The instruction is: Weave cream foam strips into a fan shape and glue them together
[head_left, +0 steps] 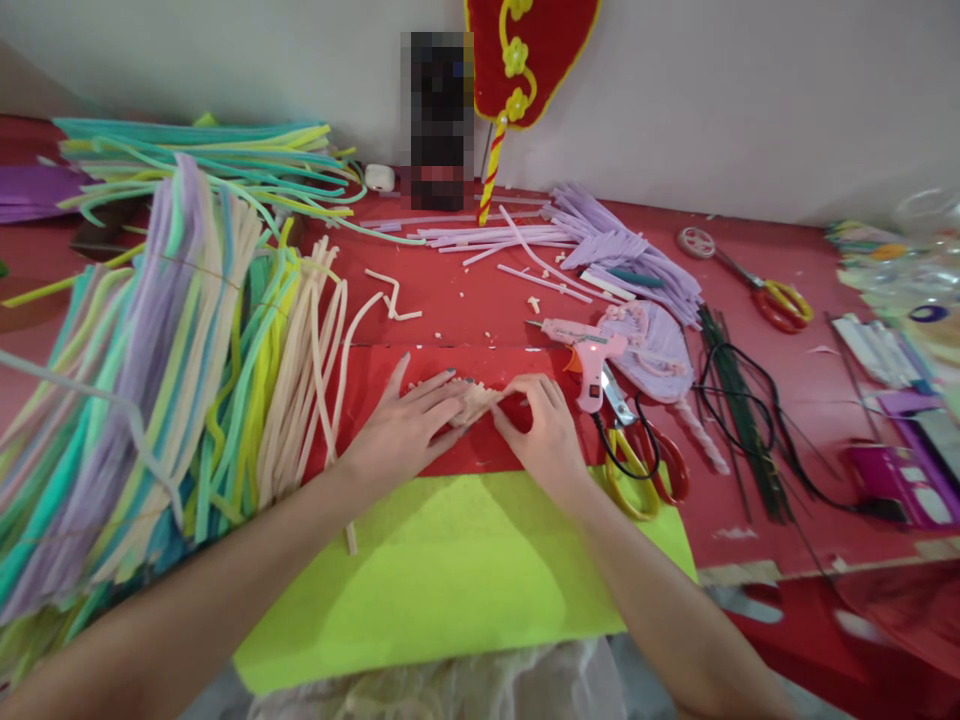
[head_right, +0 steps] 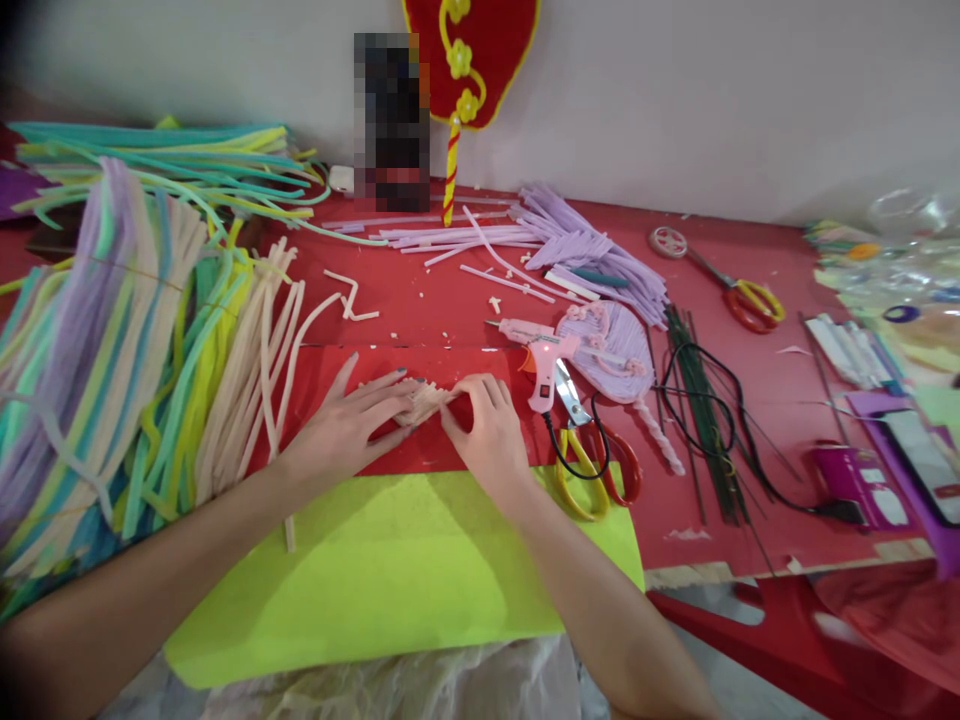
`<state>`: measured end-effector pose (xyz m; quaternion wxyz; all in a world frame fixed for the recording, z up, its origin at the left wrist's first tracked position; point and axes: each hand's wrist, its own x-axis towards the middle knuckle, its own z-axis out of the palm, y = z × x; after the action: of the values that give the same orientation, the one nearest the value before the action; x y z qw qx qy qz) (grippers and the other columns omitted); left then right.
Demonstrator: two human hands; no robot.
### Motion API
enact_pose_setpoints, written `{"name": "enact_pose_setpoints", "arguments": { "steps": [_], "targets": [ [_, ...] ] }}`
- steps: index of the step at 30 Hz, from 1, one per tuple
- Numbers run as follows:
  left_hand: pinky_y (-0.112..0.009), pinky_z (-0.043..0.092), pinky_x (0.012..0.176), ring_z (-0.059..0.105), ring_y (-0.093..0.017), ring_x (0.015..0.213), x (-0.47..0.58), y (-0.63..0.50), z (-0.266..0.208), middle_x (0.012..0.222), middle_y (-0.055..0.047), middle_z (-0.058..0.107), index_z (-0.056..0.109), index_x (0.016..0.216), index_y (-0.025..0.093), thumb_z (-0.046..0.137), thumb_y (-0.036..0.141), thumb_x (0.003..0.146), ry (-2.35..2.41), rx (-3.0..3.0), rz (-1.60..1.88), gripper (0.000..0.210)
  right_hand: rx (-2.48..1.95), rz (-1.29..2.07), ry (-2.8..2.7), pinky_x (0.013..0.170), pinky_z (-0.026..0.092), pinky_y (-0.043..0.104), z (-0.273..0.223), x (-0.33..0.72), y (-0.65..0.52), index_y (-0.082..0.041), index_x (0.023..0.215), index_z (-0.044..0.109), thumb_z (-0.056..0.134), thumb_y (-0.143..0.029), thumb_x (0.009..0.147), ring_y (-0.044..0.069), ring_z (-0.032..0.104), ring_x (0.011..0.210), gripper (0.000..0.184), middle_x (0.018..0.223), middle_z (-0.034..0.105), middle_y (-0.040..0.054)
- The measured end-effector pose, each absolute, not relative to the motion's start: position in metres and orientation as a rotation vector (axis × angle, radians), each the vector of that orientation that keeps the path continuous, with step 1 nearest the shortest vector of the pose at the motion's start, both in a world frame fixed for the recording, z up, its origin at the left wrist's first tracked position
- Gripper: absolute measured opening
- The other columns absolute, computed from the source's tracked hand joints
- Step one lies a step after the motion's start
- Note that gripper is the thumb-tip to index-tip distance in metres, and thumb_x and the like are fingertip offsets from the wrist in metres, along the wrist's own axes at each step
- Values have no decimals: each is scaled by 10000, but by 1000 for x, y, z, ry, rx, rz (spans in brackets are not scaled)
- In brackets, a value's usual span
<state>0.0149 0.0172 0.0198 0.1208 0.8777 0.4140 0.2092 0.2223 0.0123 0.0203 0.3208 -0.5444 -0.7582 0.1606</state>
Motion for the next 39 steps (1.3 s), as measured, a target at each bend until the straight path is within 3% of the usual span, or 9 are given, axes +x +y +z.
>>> {"name": "enact_pose_setpoints", "arguments": {
  "steps": [17,27,39],
  "targets": [
    [-560,29,1174,515,-227,1248,15,17,18,1308,-39,590,598,1099,239,520,269,903,1209,2566,602,213,-1452,448,-1958,837,474,404,19,222,12,-229,938,496,592,-142,806,225,548,927,185,946,580,55],
    [-543,34,1178,526,-220,1238,15,17,19,1299,-40,598,583,1131,234,527,274,903,1207,2568,628,239,-1508,486,-1804,780,484,368,16,226,13,-228,913,508,506,-208,874,200,577,848,44,881,587,42],
    [-559,37,1172,528,-226,1235,15,17,18,1292,-48,603,591,1141,242,523,273,903,1206,2559,627,249,-1538,496,-1855,795,483,379,16,225,14,-227,932,515,551,-172,828,210,564,880,123,913,579,49]
  ]
}}
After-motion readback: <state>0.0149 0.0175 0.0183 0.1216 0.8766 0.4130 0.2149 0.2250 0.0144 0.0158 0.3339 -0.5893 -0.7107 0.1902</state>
